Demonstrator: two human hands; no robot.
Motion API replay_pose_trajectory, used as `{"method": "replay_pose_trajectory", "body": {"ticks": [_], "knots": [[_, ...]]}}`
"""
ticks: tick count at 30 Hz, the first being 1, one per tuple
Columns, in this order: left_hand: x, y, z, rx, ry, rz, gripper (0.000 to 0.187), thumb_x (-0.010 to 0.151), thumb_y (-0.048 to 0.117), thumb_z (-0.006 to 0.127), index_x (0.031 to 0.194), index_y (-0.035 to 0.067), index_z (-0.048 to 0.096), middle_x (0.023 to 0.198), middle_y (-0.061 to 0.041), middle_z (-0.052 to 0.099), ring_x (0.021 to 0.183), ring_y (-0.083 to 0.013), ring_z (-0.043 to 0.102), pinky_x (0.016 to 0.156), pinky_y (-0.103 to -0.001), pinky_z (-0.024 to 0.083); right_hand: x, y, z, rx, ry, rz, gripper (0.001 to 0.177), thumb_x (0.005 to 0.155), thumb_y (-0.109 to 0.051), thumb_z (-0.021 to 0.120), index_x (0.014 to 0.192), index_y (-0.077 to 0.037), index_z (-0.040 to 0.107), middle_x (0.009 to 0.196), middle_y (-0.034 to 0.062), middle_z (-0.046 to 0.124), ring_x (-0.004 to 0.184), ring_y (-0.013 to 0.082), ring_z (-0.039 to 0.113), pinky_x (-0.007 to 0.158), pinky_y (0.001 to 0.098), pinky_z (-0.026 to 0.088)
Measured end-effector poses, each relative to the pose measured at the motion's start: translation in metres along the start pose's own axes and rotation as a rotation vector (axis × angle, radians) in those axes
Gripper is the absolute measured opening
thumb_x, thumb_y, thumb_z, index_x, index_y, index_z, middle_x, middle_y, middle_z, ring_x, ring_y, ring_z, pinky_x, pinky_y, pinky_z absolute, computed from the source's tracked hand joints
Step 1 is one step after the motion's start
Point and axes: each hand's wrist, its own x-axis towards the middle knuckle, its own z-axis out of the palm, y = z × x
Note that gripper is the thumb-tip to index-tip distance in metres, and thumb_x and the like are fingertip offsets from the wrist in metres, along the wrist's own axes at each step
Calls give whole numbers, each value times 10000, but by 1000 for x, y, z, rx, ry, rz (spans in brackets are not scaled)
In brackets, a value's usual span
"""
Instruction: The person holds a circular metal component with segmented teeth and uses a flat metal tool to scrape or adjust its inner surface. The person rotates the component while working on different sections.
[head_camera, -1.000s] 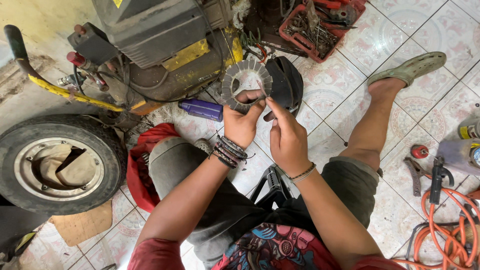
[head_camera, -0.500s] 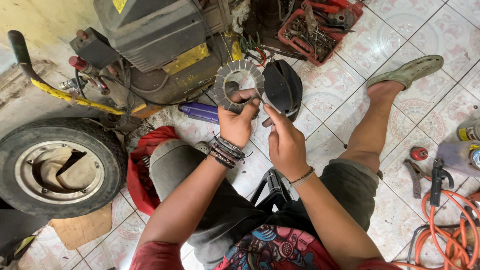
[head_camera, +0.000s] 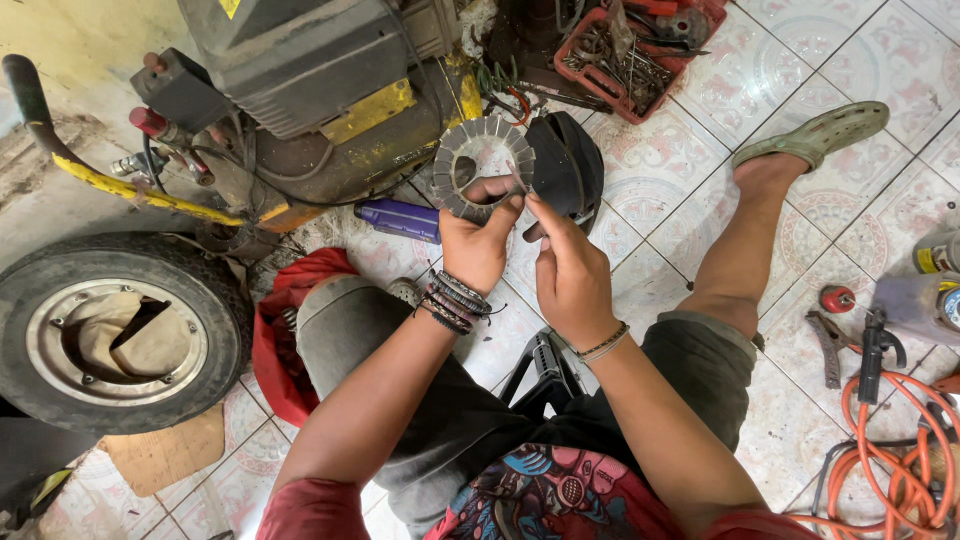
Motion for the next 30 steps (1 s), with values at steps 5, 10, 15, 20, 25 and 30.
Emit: {"method": "replay_pose_trajectory", "body": {"ticks": [5, 10, 15, 20, 25, 30], "knots": [[4, 3, -2, 11, 19, 9, 123, 768, -9, 666, 882, 24, 697, 682, -31, 625, 713, -59, 522, 635, -231, 469, -10, 8, 6, 17, -10, 38, 461, 884, 10, 383, 1317, -69, 521, 846, 58, 649, 763, 252, 648, 673, 360, 532], [-1, 2, 1, 5, 1, -15, 126, 764, -10, 674, 884, 19, 698, 688, -49, 638, 717, -61, 510, 626, -251, 479, -5, 3, 3, 21, -3, 34, 443, 896, 16, 378, 1305, -60, 528, 848, 85, 642, 779, 276, 645, 679, 375, 529], [3, 4, -3, 20, 34, 12, 134, 763, -2, 674, 886, 40, 707, 705, -41, 650, 734, -55, 544, 653, -228, 475, -17, 10, 9, 21, -17, 51, 452, 892, 8, 381, 1312, -70, 527, 843, 68, 649, 764, 266, 644, 670, 368, 529], [-2, 2, -1, 16, 3, 9, 133, 767, -6, 682, 892, 34, 708, 730, -66, 669, 765, -60, 530, 669, -256, 493, -14, 6, 8, 13, 0, 47, 449, 899, 9, 382, 1317, -70, 526, 857, 76, 651, 778, 270, 646, 678, 367, 533], [2, -2, -8, 31, 26, 25, 128, 772, 4, 678, 892, 36, 706, 741, -49, 660, 762, -65, 539, 678, -255, 485, -19, 6, 8, 32, -21, 72, 438, 902, 0, 383, 1307, -76, 535, 842, 74, 652, 761, 271, 646, 658, 371, 531], [-3, 7, -7, 36, -8, 18, 124, 774, -3, 673, 889, 30, 702, 723, -58, 656, 763, -61, 519, 654, -254, 481, -12, 0, 7, 24, -9, 34, 437, 903, 2, 380, 1306, -71, 532, 851, 75, 649, 780, 268, 648, 680, 371, 534]]}}
